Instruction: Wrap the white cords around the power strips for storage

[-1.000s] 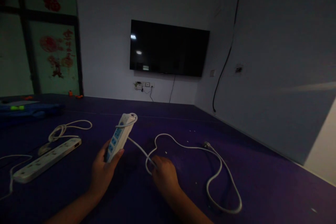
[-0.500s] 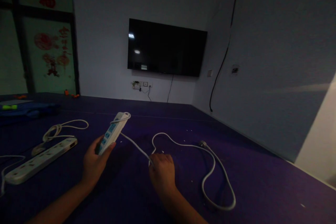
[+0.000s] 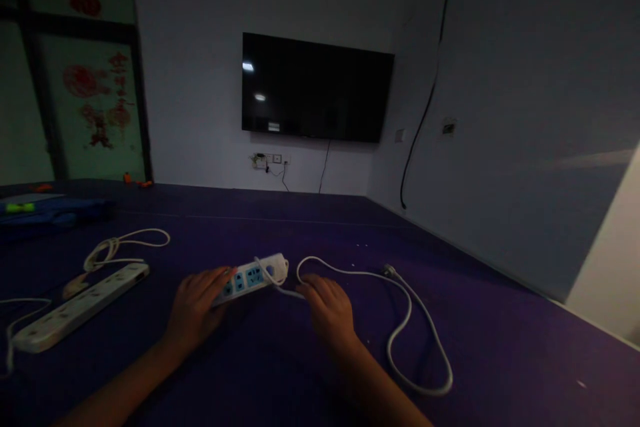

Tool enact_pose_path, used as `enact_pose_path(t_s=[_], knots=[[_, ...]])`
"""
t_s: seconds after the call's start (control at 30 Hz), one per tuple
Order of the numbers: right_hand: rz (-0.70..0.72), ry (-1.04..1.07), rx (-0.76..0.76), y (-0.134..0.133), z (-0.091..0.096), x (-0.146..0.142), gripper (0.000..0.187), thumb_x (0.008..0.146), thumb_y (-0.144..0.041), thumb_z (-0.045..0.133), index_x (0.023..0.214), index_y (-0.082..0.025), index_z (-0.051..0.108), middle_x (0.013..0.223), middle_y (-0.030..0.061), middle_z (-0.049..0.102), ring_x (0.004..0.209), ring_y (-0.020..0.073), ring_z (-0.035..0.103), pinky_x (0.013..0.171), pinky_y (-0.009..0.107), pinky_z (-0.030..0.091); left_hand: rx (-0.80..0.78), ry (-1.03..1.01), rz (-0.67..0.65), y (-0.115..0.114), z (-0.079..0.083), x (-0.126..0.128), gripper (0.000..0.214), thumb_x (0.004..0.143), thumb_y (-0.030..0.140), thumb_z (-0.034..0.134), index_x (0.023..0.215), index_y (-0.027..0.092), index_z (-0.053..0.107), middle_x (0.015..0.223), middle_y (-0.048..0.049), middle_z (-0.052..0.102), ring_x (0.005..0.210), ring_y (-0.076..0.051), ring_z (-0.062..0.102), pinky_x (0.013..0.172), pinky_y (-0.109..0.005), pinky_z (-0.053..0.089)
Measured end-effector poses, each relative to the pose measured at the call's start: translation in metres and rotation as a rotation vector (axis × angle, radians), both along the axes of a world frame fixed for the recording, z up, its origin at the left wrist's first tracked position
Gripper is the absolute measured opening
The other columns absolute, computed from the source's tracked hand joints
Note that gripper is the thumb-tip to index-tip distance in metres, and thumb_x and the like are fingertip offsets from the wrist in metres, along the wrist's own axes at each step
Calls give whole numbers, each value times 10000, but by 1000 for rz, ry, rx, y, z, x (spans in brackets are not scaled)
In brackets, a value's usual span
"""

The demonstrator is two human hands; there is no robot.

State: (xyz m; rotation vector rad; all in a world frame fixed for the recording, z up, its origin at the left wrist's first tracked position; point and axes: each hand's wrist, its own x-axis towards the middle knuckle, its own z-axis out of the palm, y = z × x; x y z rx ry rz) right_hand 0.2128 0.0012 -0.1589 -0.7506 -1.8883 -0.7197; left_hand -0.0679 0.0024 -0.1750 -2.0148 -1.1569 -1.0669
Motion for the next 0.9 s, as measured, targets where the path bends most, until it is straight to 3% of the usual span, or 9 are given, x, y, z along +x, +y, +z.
enact_pose_path(t_s=[0.17, 0.37, 0.47, 0.57, 0.67, 0.77, 0.9], knots=[[-88, 148, 37, 2, 5, 17, 313, 849, -69, 411, 1065, -228, 572, 946, 41, 686, 789, 129, 658, 635, 213, 490, 41, 144, -82, -9, 6, 9, 485, 809, 129, 478, 1284, 234, 475, 1147, -67, 623, 1042, -234, 520, 892, -397, 340], [47, 96, -10, -3, 10, 14, 275, 873, -113, 381, 1020, -192, 600, 688, 20, 661, 547, 104, 609, 500, 182, 441, -143, 198, -257, -17, 7, 19, 530, 788, 107, 480, 1299, 244, 458, 1173, -81, 603, 1071, -238, 510, 907, -425, 353], [46, 158, -144, -5, 13, 15, 287, 867, -143, 361, 999, -184, 613, 726, 40, 674, 589, 122, 626, 533, 196, 454, -376, 117, -412, -25, 10, 28, 501, 779, 234, 571, 1273, 271, 493, 1166, -92, 608, 1060, -250, 531, 893, -432, 385], [-58, 282, -359, -6, 17, 17, 317, 873, -177, 325, 1005, -187, 613, 811, 58, 689, 669, 151, 646, 602, 228, 473, -612, -24, -538, -35, 13, 38, 559, 684, 378, 699, 1217, 297, 552, 1144, -92, 621, 1039, -270, 554, 899, -444, 407], [-106, 327, -496, -7, 22, 17, 341, 882, -183, 294, 1020, -189, 605, 815, 53, 693, 677, 160, 646, 609, 234, 466, -744, -188, -664, -45, 11, 45, 615, 614, 424, 759, 1190, 311, 577, 1146, -90, 620, 1063, -273, 552, 924, -428, 414], [-147, 198, -603, -6, 27, 14, 343, 859, -126, 320, 1047, -205, 596, 891, 49, 703, 758, 165, 661, 645, 227, 454, -835, -335, -765, -52, 4, 49, 646, 590, 423, 779, 1193, 307, 579, 1166, -99, 603, 1095, -269, 541, 926, -396, 431], [-318, -76, -765, -2, 28, 7, 342, 848, -100, 374, 1069, -251, 587, 989, 35, 696, 806, 172, 668, 627, 219, 437, -957, -496, -823, -55, -2, 51, 655, 554, 410, 804, 1166, 291, 603, 1203, -108, 576, 1133, -280, 518, 954, -411, 416]])
